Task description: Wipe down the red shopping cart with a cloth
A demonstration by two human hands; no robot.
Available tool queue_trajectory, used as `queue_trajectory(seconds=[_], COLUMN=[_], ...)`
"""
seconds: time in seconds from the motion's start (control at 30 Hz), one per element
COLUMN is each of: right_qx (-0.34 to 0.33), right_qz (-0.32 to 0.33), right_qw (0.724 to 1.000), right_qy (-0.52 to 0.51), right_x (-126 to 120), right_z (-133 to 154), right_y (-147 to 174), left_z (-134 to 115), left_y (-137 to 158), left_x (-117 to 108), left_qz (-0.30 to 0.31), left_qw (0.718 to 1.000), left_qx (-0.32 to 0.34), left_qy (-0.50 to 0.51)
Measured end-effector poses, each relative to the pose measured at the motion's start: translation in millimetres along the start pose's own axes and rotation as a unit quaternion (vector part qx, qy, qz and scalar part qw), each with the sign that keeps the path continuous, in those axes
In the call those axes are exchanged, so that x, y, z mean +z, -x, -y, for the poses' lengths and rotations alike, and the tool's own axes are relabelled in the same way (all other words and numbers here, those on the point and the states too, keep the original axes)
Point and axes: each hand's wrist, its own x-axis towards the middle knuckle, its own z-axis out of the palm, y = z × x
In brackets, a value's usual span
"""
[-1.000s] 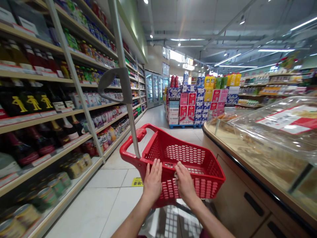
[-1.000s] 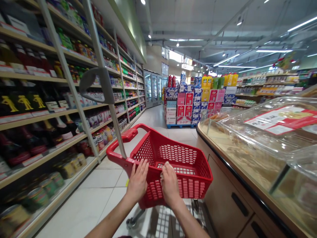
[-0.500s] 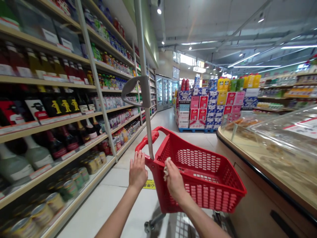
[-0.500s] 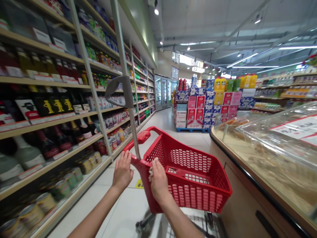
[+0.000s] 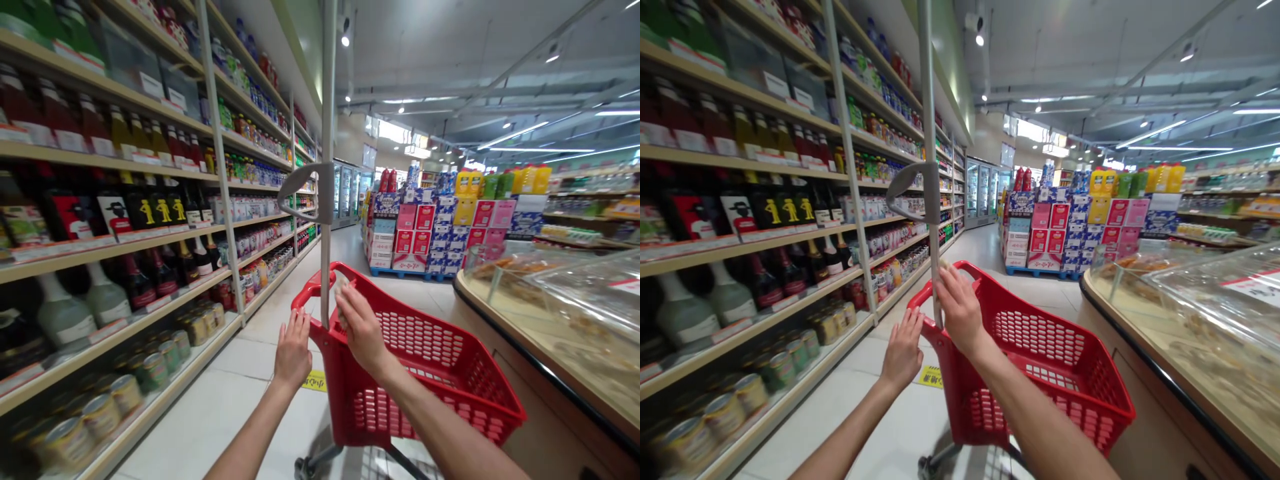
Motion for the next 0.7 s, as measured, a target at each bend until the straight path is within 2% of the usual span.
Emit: queue_trajectory(seconds=[0.07, 0.13, 0.2, 0.3, 0.37, 0.4, 0.57, 0.63, 0.7], right_qx=[-0.069, -0.132, -0.211, -0.320, -0.331, -0.322, -0.228, -0.258, -0.315], right_qz=[-0.023, 0.002, 0.072, 0.182, 0.204, 0.197, 0.098, 0.118, 0.159], right_qw=[0.997, 0.989, 0.971, 0.926, 0.917, 0.921, 0.958, 0.949, 0.927], right_qy=[0.028, 0.062, 0.082, 0.086, 0.093, 0.099, 0.140, 0.137, 0.124], right_x=[1, 5, 10, 16, 17, 15, 7, 9, 12], right_z=[4, 1, -6, -15, -18, -18, -13, -12, -11], right_y=[-61, -89, -77, -23, -6, -9, -61, -53, -35], left_z=[0, 1, 3, 5, 5, 5, 3, 4, 5], left_y=[0, 0, 0, -1, -1, 0, 1, 1, 1], left_x=[-2, -4, -4, -2, -2, -2, -3, -3, -3], left_qz=[0.010, 0.021, 0.032, 0.039, 0.036, 0.034, 0.031, 0.037, 0.046], left_qw=[1.000, 1.000, 0.999, 0.999, 0.999, 0.999, 0.999, 0.999, 0.999], left_qx=[0.005, 0.005, 0.002, 0.006, 0.009, 0.008, 0.005, 0.009, 0.012], left_qy=[-0.001, 0.000, 0.001, 0.008, 0.011, 0.012, 0.010, 0.012, 0.015])
